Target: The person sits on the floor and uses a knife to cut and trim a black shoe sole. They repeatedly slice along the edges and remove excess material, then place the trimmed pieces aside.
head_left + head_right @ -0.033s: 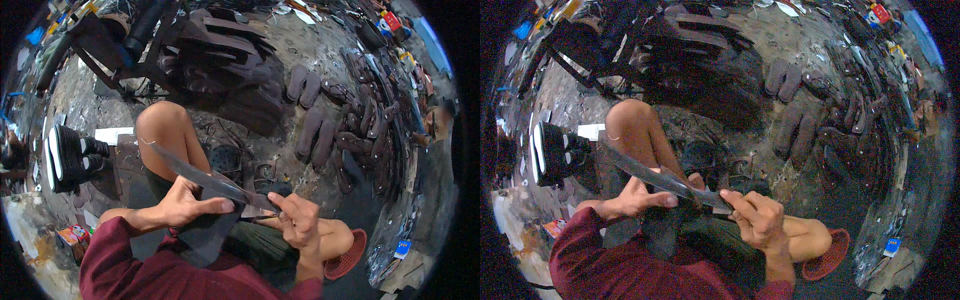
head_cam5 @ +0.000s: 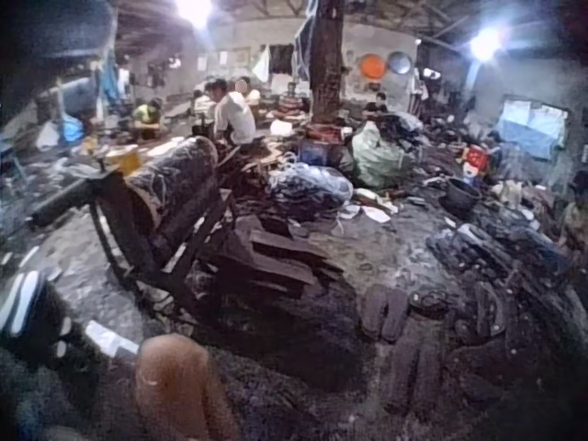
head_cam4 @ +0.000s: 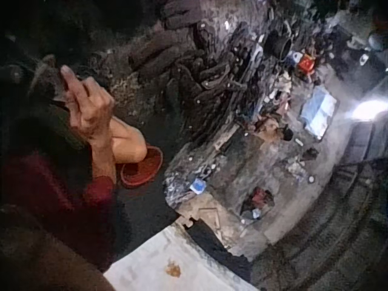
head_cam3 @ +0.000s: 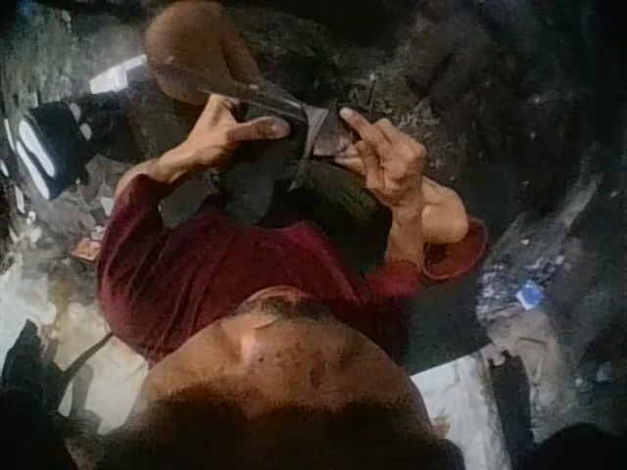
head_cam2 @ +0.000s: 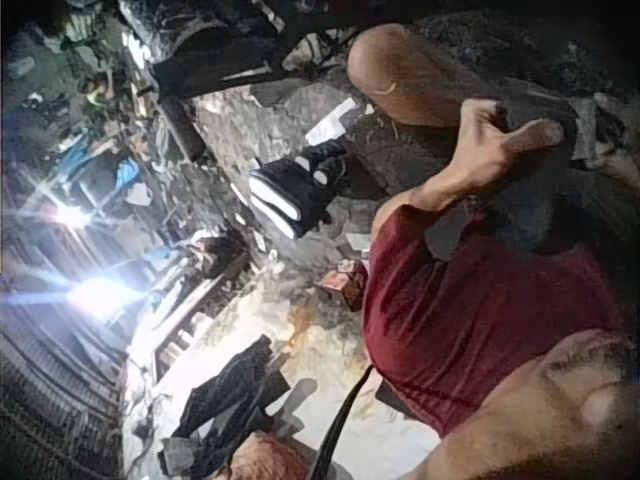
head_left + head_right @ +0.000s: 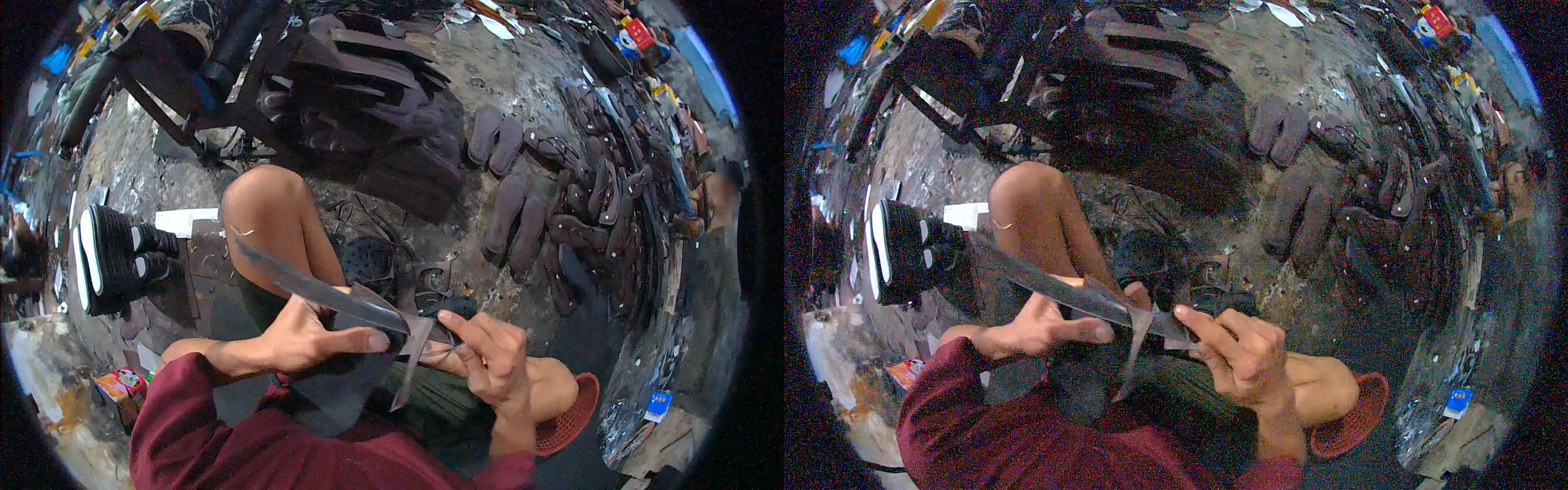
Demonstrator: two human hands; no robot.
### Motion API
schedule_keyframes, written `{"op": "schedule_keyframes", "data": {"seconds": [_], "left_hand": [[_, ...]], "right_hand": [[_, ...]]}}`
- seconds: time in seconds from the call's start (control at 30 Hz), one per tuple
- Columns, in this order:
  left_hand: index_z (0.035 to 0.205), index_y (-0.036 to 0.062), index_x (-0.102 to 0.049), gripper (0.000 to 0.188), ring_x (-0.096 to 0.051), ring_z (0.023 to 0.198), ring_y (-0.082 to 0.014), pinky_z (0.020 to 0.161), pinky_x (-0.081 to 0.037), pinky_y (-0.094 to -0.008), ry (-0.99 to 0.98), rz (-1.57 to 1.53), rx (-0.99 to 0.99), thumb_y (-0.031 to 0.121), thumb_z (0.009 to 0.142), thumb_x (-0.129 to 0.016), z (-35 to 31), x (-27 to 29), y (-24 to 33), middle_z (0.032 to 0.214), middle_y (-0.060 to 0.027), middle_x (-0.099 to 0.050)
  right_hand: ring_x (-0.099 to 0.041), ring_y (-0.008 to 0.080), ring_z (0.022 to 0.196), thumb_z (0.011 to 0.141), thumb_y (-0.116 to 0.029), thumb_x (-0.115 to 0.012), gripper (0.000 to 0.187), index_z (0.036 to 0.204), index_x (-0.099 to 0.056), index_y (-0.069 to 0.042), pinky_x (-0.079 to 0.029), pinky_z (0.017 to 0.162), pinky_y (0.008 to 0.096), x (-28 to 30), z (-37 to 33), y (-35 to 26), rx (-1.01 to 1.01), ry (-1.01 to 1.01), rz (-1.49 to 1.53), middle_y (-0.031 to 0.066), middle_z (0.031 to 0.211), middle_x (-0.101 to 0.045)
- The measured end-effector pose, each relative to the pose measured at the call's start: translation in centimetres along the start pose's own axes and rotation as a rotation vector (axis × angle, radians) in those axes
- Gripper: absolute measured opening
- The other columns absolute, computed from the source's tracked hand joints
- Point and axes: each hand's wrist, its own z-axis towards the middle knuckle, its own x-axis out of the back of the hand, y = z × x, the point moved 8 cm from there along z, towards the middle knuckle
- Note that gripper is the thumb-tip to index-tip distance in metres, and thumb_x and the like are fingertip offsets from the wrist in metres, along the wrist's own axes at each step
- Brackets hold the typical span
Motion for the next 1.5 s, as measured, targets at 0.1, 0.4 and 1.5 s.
{"op": "schedule_keyframes", "data": {"seconds": [0.1, 0.4, 1.5], "left_hand": [[0.104, 0.0056, -0.070, 0.028, -0.059, 0.084, -0.0090, 0.075, -0.048, -0.0293, -0.059, 0.062, -0.023, 0.021, 0.082, -0.078, 0.4, -1.3, -0.5, 0.094, -0.0013, -0.069], [0.150, 0.0047, -0.026, 0.062, -0.063, 0.105, -0.0217, 0.090, -0.051, -0.0302, -0.614, -0.635, 0.327, 0.033, 0.100, -0.050, 1.7, -0.1, -4.0, 0.115, -0.0129, -0.066], [0.114, 0.0016, -0.048, 0.040, -0.063, 0.085, -0.0197, 0.075, -0.056, -0.0332, 0.636, -0.797, -0.158, 0.001, 0.073, -0.050, 3.4, 1.2, -2.4, 0.096, -0.0090, -0.060]], "right_hand": [[-0.056, 0.0232, 0.054, 0.082, -0.020, -0.067, 0.051, 0.131, -0.059, -0.023, -0.049, 0.051, 0.0365, 1.3, 2.9, -1.7, 0.047, -0.152, -0.061, 0.0033, 0.065, -0.051], [-0.060, 0.0251, 0.063, 0.087, -0.016, -0.063, 0.045, 0.131, -0.057, -0.014, -0.051, 0.055, 0.0358, 0.9, 2.6, 2.2, -0.069, 0.051, 0.192, 0.0095, 0.084, -0.061], [-0.059, 0.0277, 0.066, 0.086, -0.005, -0.057, 0.042, 0.127, -0.061, -0.012, -0.048, 0.060, 0.0380, -1.5, -1.6, 0.7, -0.233, 0.141, 0.002, 0.0098, 0.082, -0.059]]}}
